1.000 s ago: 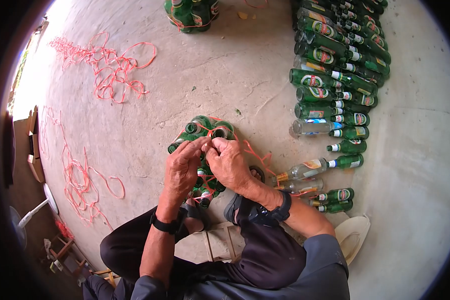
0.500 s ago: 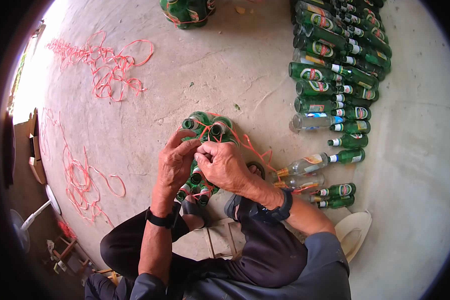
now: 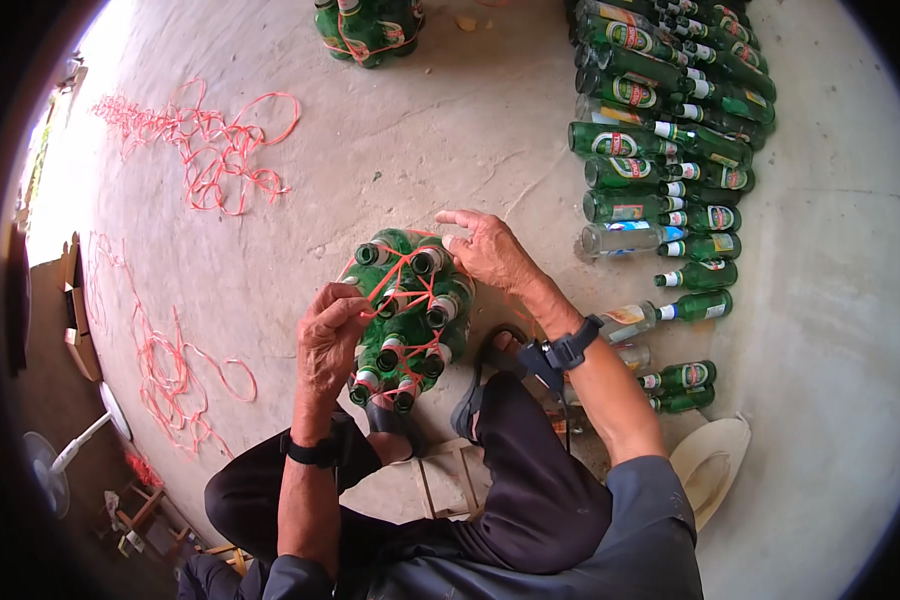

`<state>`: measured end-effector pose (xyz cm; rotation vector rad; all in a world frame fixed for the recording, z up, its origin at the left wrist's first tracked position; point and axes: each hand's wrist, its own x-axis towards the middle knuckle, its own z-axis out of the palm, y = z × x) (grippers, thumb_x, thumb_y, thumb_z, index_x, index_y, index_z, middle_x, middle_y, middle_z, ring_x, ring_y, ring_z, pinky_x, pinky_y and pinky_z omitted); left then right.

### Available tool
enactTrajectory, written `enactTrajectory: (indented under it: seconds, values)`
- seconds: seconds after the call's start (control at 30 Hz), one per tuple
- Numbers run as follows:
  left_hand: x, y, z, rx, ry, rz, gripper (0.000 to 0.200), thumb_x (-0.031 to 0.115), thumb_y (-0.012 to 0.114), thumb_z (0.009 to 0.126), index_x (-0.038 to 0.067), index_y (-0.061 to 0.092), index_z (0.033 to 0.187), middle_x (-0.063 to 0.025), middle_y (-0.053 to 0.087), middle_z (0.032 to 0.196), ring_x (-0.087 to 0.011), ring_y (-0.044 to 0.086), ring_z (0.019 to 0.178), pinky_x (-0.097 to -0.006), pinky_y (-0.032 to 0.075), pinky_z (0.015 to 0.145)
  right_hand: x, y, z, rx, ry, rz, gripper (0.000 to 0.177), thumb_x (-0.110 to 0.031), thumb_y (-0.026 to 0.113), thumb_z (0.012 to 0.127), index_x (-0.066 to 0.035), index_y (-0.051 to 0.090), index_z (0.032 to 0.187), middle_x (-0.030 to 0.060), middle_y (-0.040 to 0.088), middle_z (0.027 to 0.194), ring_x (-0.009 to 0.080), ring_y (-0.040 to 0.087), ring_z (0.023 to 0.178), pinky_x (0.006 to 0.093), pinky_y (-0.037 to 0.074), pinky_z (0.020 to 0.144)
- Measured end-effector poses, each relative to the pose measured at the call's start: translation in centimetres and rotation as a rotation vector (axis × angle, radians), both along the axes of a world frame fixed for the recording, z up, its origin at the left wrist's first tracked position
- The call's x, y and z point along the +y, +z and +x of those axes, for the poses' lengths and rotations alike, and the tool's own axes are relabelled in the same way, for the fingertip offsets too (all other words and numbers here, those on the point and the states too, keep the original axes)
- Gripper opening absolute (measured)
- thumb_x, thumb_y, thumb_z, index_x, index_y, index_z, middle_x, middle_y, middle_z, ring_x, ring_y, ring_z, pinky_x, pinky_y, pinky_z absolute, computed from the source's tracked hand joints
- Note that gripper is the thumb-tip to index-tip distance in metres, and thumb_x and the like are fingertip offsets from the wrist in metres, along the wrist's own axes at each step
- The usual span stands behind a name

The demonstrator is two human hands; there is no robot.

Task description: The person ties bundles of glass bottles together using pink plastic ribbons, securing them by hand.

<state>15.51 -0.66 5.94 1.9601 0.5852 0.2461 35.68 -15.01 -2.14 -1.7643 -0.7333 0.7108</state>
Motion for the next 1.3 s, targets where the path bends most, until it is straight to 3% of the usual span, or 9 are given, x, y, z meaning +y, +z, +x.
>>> enactTrajectory:
  seconds: [0.07, 0.13, 0.2, 0.5, 0.6, 0.87, 0.97, 1.17, 1.3]
  values:
    - [0.5, 0.3, -0.4, 0.033, -0.010, -0.038, 0.013, -0.005, 0.064, 0.077, 0.000, 0.066, 0.089, -0.0080, 0.058, 0.085, -0.0210, 0.059, 0.078, -0.0285, 0.047, 0.070, 0.1, 0.0, 0.1, 0.507, 0.136, -0.213, 0.032, -0.015, 0.057, 0.088, 0.001, 0.059, 0.116, 0.0097, 0.066, 0.084, 0.0121, 0.061, 0.069, 0.0263, 0.050, 0.064]
    - [0.6, 0.3, -1.0, 0.036, -0.036, 0.020, 0.013, -0.004, 0.066, 0.076, 0.000, 0.066, 0.088, -0.0089, 0.060, 0.085, -0.0222, 0.061, 0.077, -0.0294, 0.048, 0.069, 0.2, -0.9, -0.2, 0.469, 0.140, -0.194, 0.034, -0.018, 0.056, 0.089, 0.002, 0.059, 0.116, 0.0133, 0.067, 0.086, 0.0143, 0.064, 0.072, 0.0281, 0.051, 0.064]
    - [0.2, 0.8, -1.5, 0.073, -0.062, 0.098, 0.013, -0.002, 0.067, 0.075, 0.001, 0.067, 0.088, -0.0093, 0.062, 0.085, -0.0246, 0.063, 0.075, -0.0311, 0.050, 0.066, 0.3, -1.3, -0.6, 0.170, 0.134, -0.192, 0.039, -0.027, 0.057, 0.093, 0.002, 0.058, 0.119, 0.0048, 0.065, 0.082, 0.0081, 0.057, 0.062, 0.0259, 0.048, 0.053]
    - [-1.7, 0.5, -1.6, 0.098, -0.083, 0.296, 0.011, -0.002, 0.065, 0.077, 0.001, 0.066, 0.087, -0.0104, 0.065, 0.087, -0.0274, 0.064, 0.074, -0.0346, 0.051, 0.064, -0.1, 0.8, -0.4, 0.250, 0.191, -0.435, 0.040, -0.036, 0.058, 0.093, 0.003, 0.060, 0.097, 0.0073, 0.062, 0.069, 0.0141, 0.058, 0.051, 0.0283, 0.047, 0.046]
    - [-2.1, 0.3, -1.5, 0.140, -0.088, 0.425, 0.011, -0.002, 0.064, 0.076, 0.002, 0.065, 0.087, -0.0096, 0.065, 0.087, -0.0278, 0.063, 0.074, -0.0356, 0.051, 0.063, -0.9, -1.1, -0.6, 0.323, 0.160, -0.362, 0.041, -0.033, 0.057, 0.093, 0.006, 0.063, 0.082, 0.0093, 0.061, 0.061, 0.0144, 0.061, 0.055, 0.0322, 0.049, 0.053]
    - [-2.6, -0.3, -1.5, 0.177, -0.094, 0.586, 0.012, 0.000, 0.065, 0.074, 0.008, 0.066, 0.083, -0.0039, 0.064, 0.085, -0.0262, 0.063, 0.073, -0.0343, 0.050, 0.062, -3.3, -0.7, 1.2, 0.393, 0.178, -0.176, 0.027, -0.020, 0.057, 0.091, 0.004, 0.065, 0.082, -0.0023, 0.055, 0.064, 0.0067, 0.046, 0.058, 0.0246, 0.041, 0.054]
    - [-2.4, -0.8, -1.8, 0.102, -0.058, 0.568, 0.015, 0.002, 0.063, 0.072, 0.009, 0.066, 0.085, -0.0027, 0.063, 0.086, -0.0241, 0.063, 0.073, -0.0334, 0.050, 0.059, -3.3, -0.4, 2.0, 0.759, -0.035, -0.046, 0.024, -0.020, 0.056, 0.092, 0.001, 0.065, 0.085, -0.0067, 0.047, 0.060, 0.0008, 0.037, 0.052, 0.0164, 0.030, 0.047]
    - [-2.0, -0.1, -1.7, 0.072, 0.109, 0.135, 0.008, 0.000, 0.067, 0.079, 0.000, 0.066, 0.088, -0.0099, 0.064, 0.084, -0.0220, 0.062, 0.072, -0.0290, 0.049, 0.063, -1.7, 0.2, 1.5, 0.726, -0.042, -0.038, 0.024, -0.022, 0.056, 0.092, 0.000, 0.065, 0.087, -0.0060, 0.049, 0.063, 0.0009, 0.039, 0.052, 0.0162, 0.031, 0.045]
    - [-1.8, -0.1, -1.9, 0.107, 0.078, 0.196, 0.009, 0.001, 0.067, 0.078, 0.001, 0.067, 0.088, -0.0099, 0.064, 0.085, -0.0236, 0.063, 0.073, -0.0299, 0.049, 0.063, -1.5, -0.9, 1.2, 0.879, -0.107, 0.055, 0.026, -0.024, 0.057, 0.092, 0.000, 0.065, 0.089, -0.0043, 0.052, 0.067, 0.0013, 0.040, 0.054, 0.0156, 0.031, 0.045]
